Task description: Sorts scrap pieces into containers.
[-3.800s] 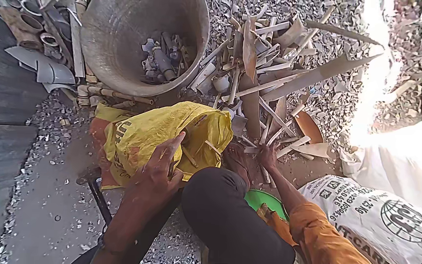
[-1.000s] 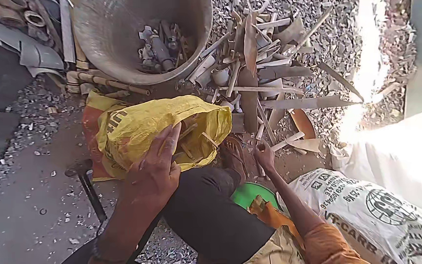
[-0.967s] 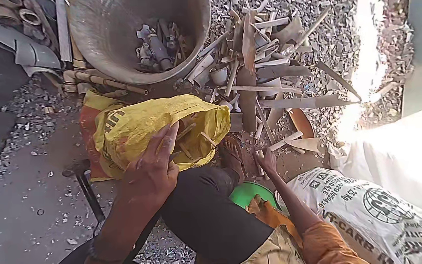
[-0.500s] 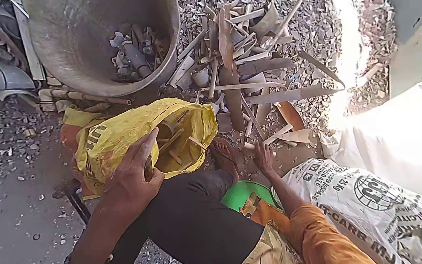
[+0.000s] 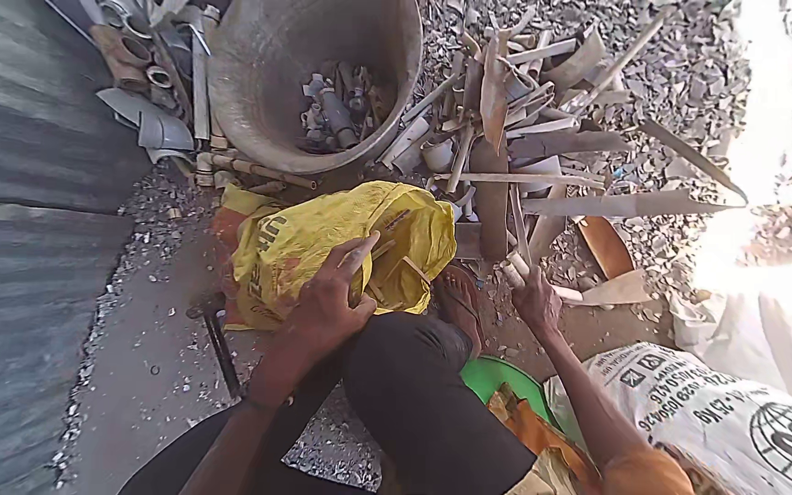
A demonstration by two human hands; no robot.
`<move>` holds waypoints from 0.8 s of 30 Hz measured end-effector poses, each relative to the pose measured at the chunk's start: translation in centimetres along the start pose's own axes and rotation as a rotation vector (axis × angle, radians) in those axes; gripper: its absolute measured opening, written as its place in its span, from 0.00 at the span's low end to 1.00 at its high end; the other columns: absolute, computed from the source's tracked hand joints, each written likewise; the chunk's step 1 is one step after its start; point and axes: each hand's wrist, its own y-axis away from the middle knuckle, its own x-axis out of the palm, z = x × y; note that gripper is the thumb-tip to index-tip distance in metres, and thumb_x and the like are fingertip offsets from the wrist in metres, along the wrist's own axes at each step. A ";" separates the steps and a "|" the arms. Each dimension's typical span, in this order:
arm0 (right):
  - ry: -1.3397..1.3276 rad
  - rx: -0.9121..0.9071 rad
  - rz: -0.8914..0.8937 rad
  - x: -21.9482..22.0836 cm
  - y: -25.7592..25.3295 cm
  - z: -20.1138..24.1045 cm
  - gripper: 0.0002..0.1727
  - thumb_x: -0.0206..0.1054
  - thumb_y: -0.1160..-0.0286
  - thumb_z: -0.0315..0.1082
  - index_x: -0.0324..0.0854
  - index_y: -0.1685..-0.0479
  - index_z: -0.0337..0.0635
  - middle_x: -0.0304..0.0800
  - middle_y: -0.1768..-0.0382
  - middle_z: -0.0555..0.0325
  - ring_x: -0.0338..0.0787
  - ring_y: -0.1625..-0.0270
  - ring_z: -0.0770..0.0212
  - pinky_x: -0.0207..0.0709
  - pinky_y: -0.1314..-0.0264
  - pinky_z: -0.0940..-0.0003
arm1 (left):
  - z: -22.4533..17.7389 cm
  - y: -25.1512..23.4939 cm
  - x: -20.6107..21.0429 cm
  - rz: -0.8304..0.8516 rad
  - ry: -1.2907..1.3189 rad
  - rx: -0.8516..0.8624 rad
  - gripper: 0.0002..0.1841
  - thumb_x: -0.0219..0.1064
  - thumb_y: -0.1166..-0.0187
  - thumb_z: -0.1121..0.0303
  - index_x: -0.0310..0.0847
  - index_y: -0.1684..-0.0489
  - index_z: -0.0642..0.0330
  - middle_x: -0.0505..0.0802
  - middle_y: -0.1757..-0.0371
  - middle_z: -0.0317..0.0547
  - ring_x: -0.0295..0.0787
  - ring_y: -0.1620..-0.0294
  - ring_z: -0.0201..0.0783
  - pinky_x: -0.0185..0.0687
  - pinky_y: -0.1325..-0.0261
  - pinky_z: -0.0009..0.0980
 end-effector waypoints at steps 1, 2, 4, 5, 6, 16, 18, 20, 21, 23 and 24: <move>-0.028 0.006 0.003 -1.1 0.4 2.0 0.31 0.72 0.30 0.34 0.73 0.27 0.30 0.87 0.41 0.29 0.90 0.42 0.29 0.79 0.44 0.30 | -0.2 0.0 -0.1 0.004 -0.007 -0.011 0.42 0.69 0.32 0.69 0.63 0.09 0.44 0.74 0.16 0.45 0.87 0.55 0.44 0.84 0.57 0.47; -0.046 0.003 0.068 -2.2 0.7 4.2 0.31 0.72 0.29 0.35 0.73 0.26 0.32 0.87 0.41 0.29 0.89 0.41 0.30 0.79 0.42 0.31 | -0.4 0.1 0.0 0.001 -0.010 -0.009 0.42 0.69 0.33 0.69 0.63 0.09 0.44 0.74 0.16 0.46 0.88 0.52 0.46 0.84 0.55 0.49; -0.085 -0.121 0.231 -3.8 1.3 9.8 0.32 0.70 0.26 0.34 0.70 0.22 0.31 0.86 0.38 0.31 0.88 0.37 0.32 0.78 0.36 0.34 | -0.5 0.1 0.2 -0.025 -0.003 0.037 0.42 0.69 0.36 0.71 0.65 0.11 0.47 0.75 0.16 0.51 0.89 0.44 0.53 0.85 0.49 0.56; -0.152 -0.270 0.251 -3.7 1.9 12.7 0.31 0.70 0.27 0.31 0.72 0.22 0.31 0.87 0.37 0.32 0.88 0.36 0.34 0.77 0.34 0.36 | -0.3 0.0 0.4 -0.035 -0.003 0.059 0.42 0.70 0.36 0.71 0.66 0.11 0.48 0.76 0.17 0.52 0.89 0.46 0.53 0.85 0.51 0.55; -0.252 -0.453 0.267 -3.4 2.5 15.5 0.35 0.72 0.31 0.29 0.71 0.19 0.33 0.86 0.33 0.34 0.87 0.33 0.37 0.77 0.31 0.38 | 0.0 0.0 0.5 -0.044 -0.001 0.071 0.42 0.70 0.38 0.70 0.67 0.11 0.49 0.76 0.17 0.52 0.89 0.46 0.53 0.84 0.52 0.55; -0.504 -0.214 -0.131 0.7 -2.5 9.8 0.18 0.67 0.26 0.31 0.84 0.41 0.28 0.88 0.41 0.34 0.90 0.39 0.41 0.82 0.35 0.44 | 0.5 0.3 0.5 -0.105 -0.105 0.078 0.42 0.67 0.36 0.71 0.67 0.11 0.46 0.77 0.19 0.54 0.91 0.58 0.57 0.84 0.62 0.60; -0.414 0.185 -0.116 2.4 -4.9 3.2 0.26 0.65 0.24 0.34 0.77 0.29 0.29 0.78 0.29 0.28 0.80 0.27 0.34 0.74 0.25 0.40 | 0.4 0.6 0.6 -0.118 -0.144 0.092 0.40 0.64 0.34 0.71 0.67 0.11 0.47 0.78 0.19 0.53 0.91 0.61 0.56 0.85 0.65 0.58; -0.271 0.401 -0.047 4.3 -6.0 -1.9 0.37 0.68 0.23 0.43 0.66 0.16 0.33 0.63 0.18 0.24 0.70 0.18 0.27 0.69 0.22 0.36 | 0.5 0.7 0.8 -0.125 -0.139 0.109 0.39 0.61 0.35 0.71 0.69 0.12 0.48 0.79 0.20 0.52 0.92 0.63 0.56 0.85 0.67 0.58; -0.201 0.421 -0.007 5.2 -6.0 -3.6 0.41 0.71 0.24 0.45 0.63 0.13 0.35 0.58 0.14 0.24 0.65 0.16 0.25 0.68 0.22 0.33 | 0.6 0.8 0.9 -0.115 -0.119 0.102 0.39 0.60 0.35 0.71 0.69 0.12 0.48 0.79 0.19 0.51 0.91 0.62 0.54 0.85 0.66 0.57; -0.082 0.362 0.036 6.4 -6.0 -5.3 0.39 0.71 0.23 0.44 0.66 0.15 0.34 0.61 0.16 0.24 0.66 0.17 0.24 0.67 0.23 0.30 | 0.5 0.7 0.8 -0.089 -0.085 0.067 0.39 0.61 0.34 0.71 0.69 0.12 0.46 0.79 0.19 0.48 0.93 0.55 0.53 0.87 0.60 0.57; -0.067 0.326 0.054 6.4 -6.0 -5.4 0.34 0.68 0.21 0.42 0.70 0.18 0.33 0.67 0.19 0.25 0.71 0.19 0.27 0.69 0.24 0.32 | 0.3 0.7 0.7 -0.073 -0.068 0.044 0.39 0.62 0.33 0.71 0.69 0.12 0.45 0.79 0.19 0.47 0.93 0.52 0.53 0.87 0.57 0.57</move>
